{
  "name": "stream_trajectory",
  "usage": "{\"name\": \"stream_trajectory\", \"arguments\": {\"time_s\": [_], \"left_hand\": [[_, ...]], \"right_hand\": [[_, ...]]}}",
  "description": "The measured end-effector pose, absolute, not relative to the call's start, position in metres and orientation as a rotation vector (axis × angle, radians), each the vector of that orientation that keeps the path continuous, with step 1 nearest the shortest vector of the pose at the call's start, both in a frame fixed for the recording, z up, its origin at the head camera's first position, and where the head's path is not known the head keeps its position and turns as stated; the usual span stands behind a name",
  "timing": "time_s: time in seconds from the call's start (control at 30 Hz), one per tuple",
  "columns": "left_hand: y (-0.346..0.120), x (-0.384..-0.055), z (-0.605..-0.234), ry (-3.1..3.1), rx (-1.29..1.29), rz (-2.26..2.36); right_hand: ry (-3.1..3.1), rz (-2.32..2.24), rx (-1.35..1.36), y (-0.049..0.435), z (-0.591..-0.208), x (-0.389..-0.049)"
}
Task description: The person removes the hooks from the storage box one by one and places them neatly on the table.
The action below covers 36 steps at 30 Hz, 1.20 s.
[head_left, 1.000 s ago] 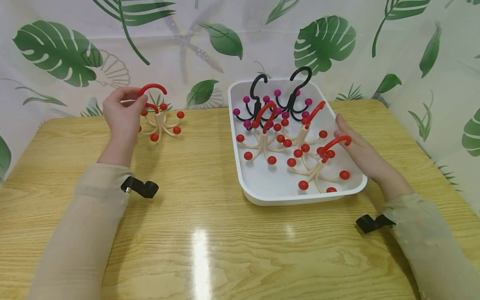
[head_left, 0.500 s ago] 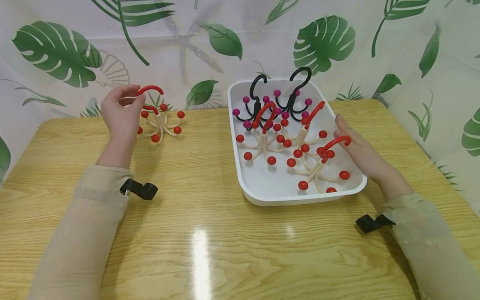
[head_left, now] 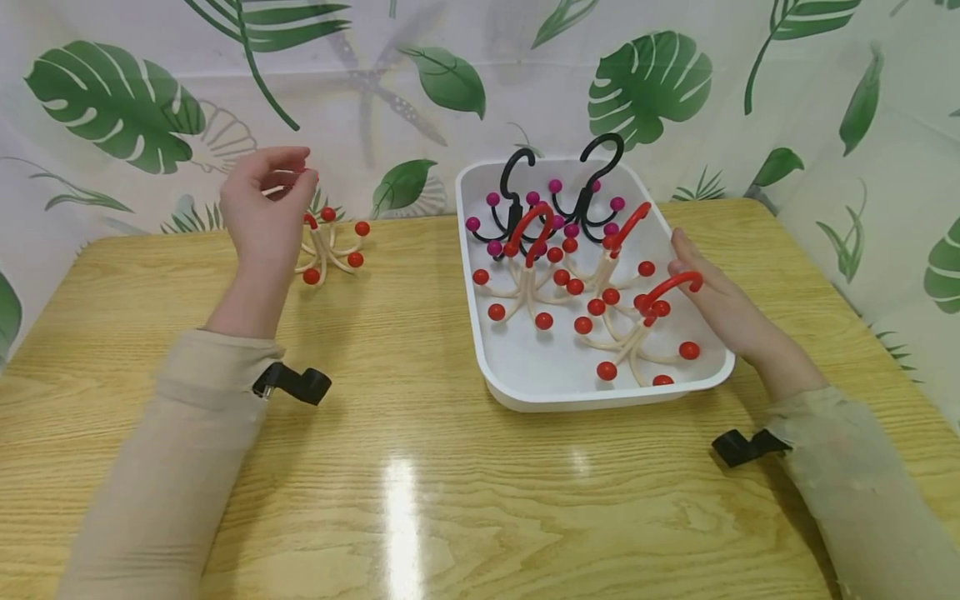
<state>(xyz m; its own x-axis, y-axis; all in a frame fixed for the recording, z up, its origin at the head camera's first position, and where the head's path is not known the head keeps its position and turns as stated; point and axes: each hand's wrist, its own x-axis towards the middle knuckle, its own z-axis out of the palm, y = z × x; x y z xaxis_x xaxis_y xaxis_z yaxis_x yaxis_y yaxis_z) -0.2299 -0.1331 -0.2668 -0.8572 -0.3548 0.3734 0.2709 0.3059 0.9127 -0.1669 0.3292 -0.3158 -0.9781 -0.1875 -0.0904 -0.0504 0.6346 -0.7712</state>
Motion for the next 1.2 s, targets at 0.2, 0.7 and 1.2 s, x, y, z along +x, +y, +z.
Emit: {"name": "stream_trajectory", "arguments": {"time_s": [0.2, 0.7, 1.2], "left_hand": [[-0.110, -0.219, -0.263, -2.032, -0.097, -1.674], [-0.057, -0.197, -0.263, -2.061, -0.407, -1.802], [-0.014, -0.188, -0.278, -2.229, -0.535, -1.836]], "right_hand": [[2.690, -1.271, -0.202, 0.330, -0.316, -0.166], [2.695, -1.259, -0.192, 0.329, -0.316, -0.166], [2.704, -1.248, -0.190, 0.330, -0.317, -0.166]]}}
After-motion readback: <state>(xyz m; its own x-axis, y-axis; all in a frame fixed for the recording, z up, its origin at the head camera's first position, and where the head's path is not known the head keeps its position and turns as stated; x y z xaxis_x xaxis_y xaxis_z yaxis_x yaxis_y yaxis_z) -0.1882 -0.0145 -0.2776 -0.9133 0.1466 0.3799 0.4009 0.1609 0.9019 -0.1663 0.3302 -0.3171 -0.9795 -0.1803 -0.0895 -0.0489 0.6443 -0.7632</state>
